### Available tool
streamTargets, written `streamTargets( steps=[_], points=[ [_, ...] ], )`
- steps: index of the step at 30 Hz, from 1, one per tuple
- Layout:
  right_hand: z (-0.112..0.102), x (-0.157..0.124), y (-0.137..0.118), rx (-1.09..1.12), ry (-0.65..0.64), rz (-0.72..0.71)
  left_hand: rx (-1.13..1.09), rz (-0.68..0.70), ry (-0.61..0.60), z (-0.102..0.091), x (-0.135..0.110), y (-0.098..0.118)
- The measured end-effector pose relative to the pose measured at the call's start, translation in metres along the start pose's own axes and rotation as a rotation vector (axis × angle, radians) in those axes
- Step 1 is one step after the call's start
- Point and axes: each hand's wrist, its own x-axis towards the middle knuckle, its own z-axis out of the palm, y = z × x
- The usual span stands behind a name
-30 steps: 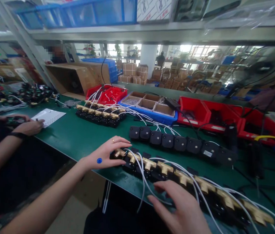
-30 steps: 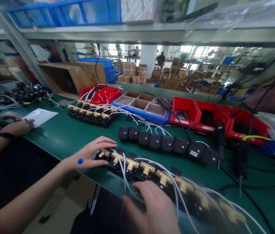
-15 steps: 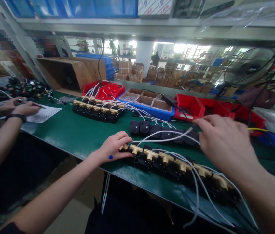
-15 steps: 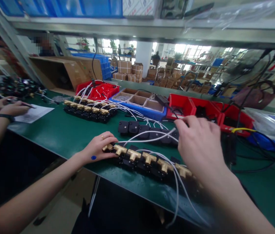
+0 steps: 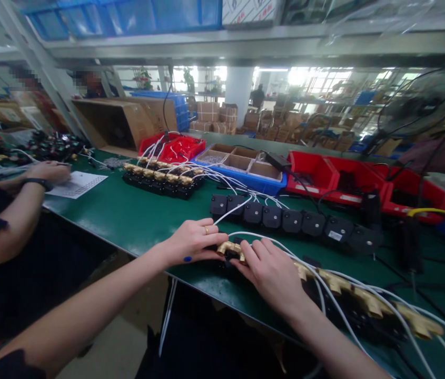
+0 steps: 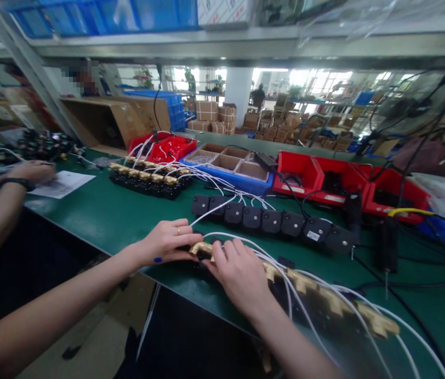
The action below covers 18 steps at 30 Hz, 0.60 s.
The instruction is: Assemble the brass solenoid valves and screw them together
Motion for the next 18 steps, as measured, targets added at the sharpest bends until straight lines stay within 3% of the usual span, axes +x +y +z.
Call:
streamTargets(
  steps=[4, 9, 13, 18],
  points=[
    [-0.007, 0.0, 0.013, 0.128, -0.135, -0.049, -0.104, -0.111, -0.019, -0.005, 0.0, 0.021],
    [-0.02, 0.01, 0.025, 0.289, -0.433, 0.064, -0.402, -0.425, -0.135, -0.009, 0.012, 0.034],
    [-0.027, 0.023, 0.026, 0.39, -0.654, 0.169, -0.717, -0.614, -0.294, -0.005, 0.027, 0.021],
    [-0.025, 0.042, 0.037, 0.493, -0.837, 0.27, -0.885, -0.649, -0.441, 0.006, 0.042, -0.008]
  ],
)
